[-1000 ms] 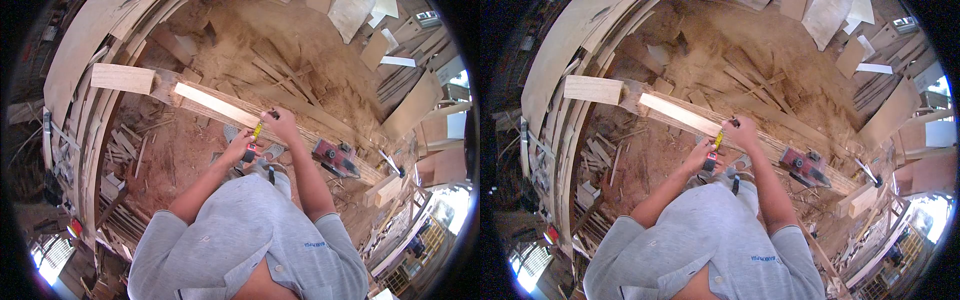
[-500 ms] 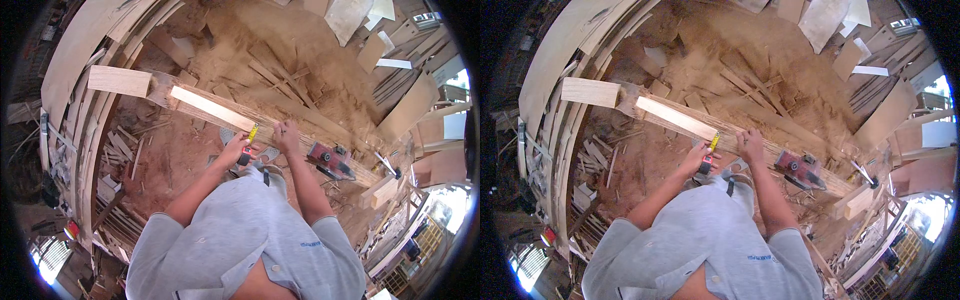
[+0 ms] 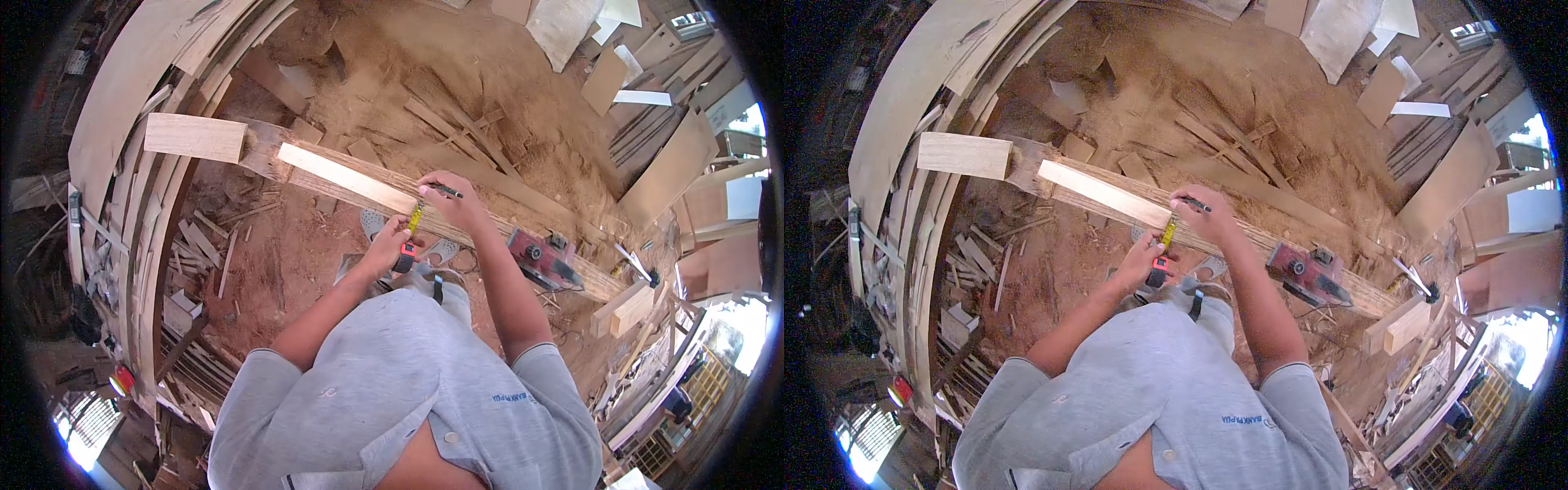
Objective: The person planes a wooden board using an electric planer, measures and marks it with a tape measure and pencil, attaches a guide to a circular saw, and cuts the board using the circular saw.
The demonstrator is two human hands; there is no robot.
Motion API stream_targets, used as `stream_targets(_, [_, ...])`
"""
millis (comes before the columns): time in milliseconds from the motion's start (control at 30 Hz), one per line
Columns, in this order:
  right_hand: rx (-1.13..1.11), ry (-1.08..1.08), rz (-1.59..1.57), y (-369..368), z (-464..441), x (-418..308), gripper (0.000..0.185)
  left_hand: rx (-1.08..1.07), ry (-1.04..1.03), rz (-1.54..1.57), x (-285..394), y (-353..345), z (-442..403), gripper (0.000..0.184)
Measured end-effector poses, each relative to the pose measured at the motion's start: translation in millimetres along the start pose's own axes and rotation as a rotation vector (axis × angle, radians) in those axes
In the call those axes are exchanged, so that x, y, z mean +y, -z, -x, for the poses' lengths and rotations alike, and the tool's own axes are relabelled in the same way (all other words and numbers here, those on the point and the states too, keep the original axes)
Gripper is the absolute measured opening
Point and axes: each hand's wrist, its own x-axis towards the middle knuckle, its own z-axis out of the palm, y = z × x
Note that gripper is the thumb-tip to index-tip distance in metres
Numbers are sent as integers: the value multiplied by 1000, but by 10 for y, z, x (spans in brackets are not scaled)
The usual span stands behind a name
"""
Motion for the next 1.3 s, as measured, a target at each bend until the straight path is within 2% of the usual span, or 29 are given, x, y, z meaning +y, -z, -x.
stream_targets(167, [-27, -39, -75, -64, 54, 193, 21, 51, -19, 24, 148, -67, 81, 27])
stream_targets(300, [-22, 33, -56, -113, 35, 300, 25, 37, 9, -10, 111, -28, 51, 24])
stream_targets(367, [-3, 110, -90, -169, 18, 432, 26, 72, -58, -17, 51, -48, -1, 23])
stream_targets(767, [-11, 89, -18, -161, 5, 338, 21, 112, -122, -76, -9, -48, -12, 21])
stream_targets(867, [-35, -99, -185, -157, -74, 310, 15, 115, -106, -102, 63, -69, 26, 22])
stream_targets(967, [-177, -130, -117, 11, -165, 5, 18, 103, -90, -101, 80, -62, 38, 21])
stream_targets(1067, [-351, -37, 83, 112, -284, -111, 17, 98, -96, -69, 51, -67, 27, 21])
stream_targets(1300, [-433, -53, 326, 63, -430, -329, 17, 91, -32, 17, 70, -85, 33, 19])
